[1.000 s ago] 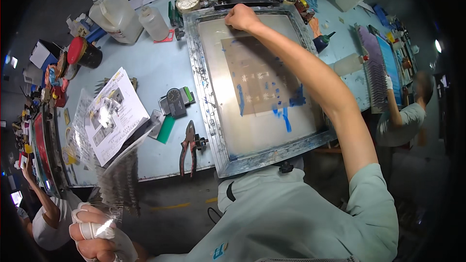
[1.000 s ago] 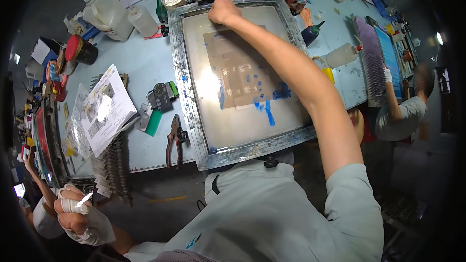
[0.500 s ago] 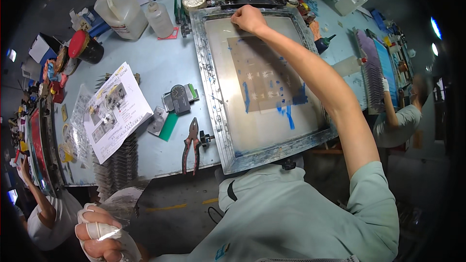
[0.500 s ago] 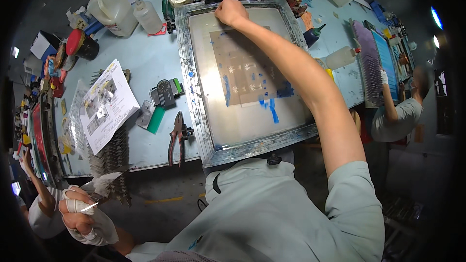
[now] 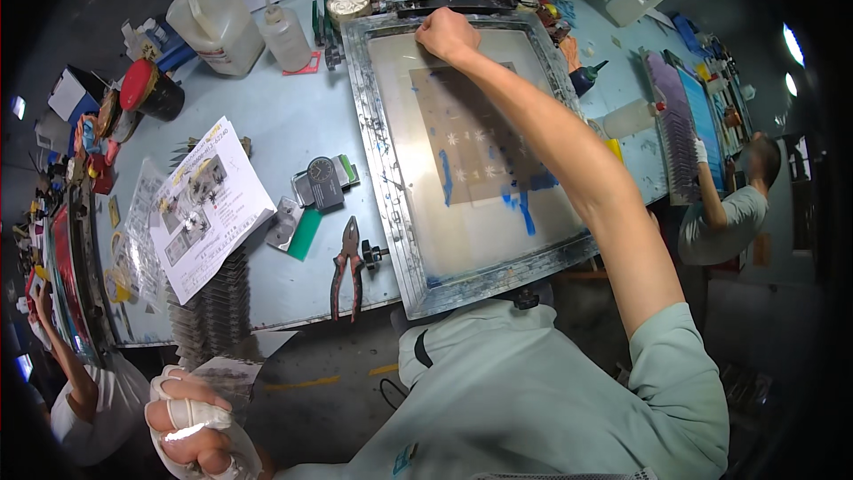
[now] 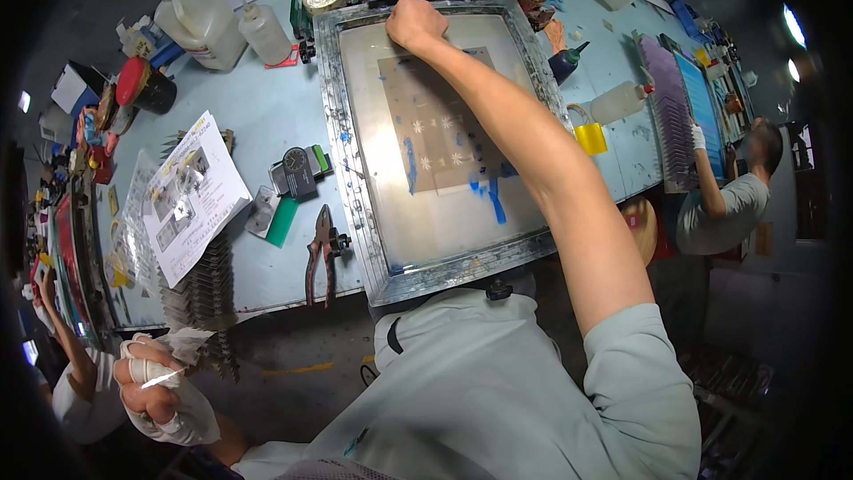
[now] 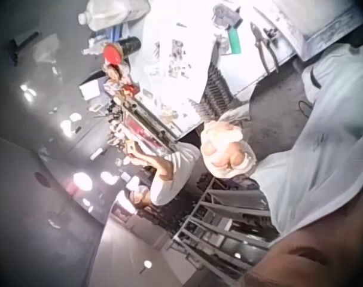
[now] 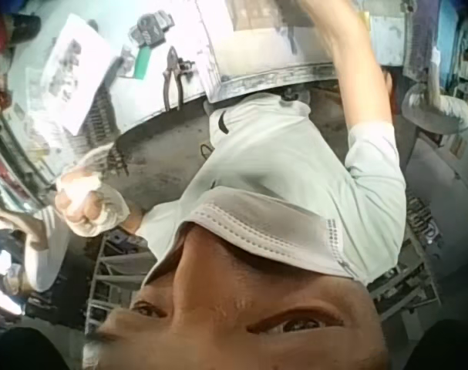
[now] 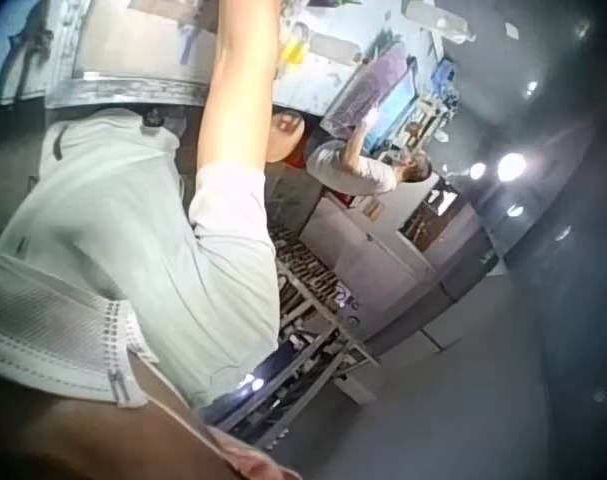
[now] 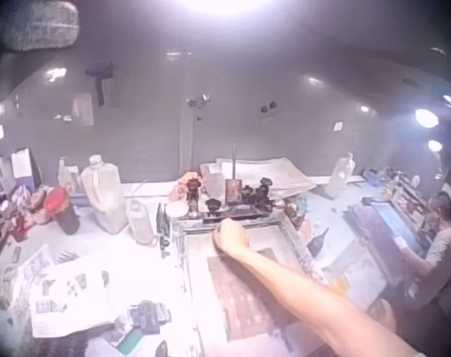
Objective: The person uses a yellow squeegee to spread blue ink across a screen printing frame. They repeatedly pull the squeegee across the mesh to coat the stencil area with ink, occasionally lifting the tool to reposition it.
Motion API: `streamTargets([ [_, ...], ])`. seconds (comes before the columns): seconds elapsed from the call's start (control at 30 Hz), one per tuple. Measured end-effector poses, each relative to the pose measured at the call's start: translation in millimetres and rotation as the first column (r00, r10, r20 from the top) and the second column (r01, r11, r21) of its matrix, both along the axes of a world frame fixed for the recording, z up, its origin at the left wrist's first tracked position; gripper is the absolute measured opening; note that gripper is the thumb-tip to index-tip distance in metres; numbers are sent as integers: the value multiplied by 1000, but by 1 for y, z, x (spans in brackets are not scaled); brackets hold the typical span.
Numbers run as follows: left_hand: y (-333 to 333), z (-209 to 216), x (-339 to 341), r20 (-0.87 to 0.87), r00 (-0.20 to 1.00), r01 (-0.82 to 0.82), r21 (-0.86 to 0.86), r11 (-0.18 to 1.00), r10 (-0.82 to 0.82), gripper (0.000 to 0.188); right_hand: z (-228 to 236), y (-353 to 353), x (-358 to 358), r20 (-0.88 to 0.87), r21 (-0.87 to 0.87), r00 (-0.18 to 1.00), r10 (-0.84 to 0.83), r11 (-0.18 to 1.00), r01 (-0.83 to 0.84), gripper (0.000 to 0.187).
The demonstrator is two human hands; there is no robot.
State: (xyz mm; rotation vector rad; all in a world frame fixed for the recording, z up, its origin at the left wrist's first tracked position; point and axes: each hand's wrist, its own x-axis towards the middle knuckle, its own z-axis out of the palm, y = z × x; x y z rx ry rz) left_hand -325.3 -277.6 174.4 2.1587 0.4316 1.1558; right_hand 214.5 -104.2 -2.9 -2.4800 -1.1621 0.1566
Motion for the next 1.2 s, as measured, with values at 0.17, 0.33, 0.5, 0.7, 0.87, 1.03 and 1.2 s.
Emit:
streamTargets([
  [0.17, 0, -8, -8, 15, 1000, 13, -3, 1000, -13, 29, 10, -7, 4, -87, -36, 994, 62, 997, -66, 22],
  [0.33, -2, -6, -6, 1, 1000, 17, -36, 999, -17, 30, 22, -8, 14, -336, -36, 929, 157, 983, -179, 19],
  [0.5, -5, -17, 0, 62, 992, -112, -37, 993, 114, 29, 44, -3, 8, -381, -175, 918, 109, 967, -187, 17],
  [0.7, -8, -11, 2, 22, 997, -72, -55, 996, 73, 28, 50, 8, -3, -363, -237, 927, 94, 953, -189, 16],
  [0.87, -7, -15, 6, 70, 995, -62, -83, 995, 68, 21, 49, 10, 0, -342, -282, 937, 71, 944, -174, 13],
  [1.03, -9, -16, 9, 75, 993, -88, -80, 993, 94, 20, 47, 10, -2, -346, -265, 935, 79, 948, -178, 13],
  [1.2, -6, -22, -2, 64, 995, -65, -105, 992, 72, 30, 44, 8, 0, -337, -221, 934, 119, 954, -201, 14],
])
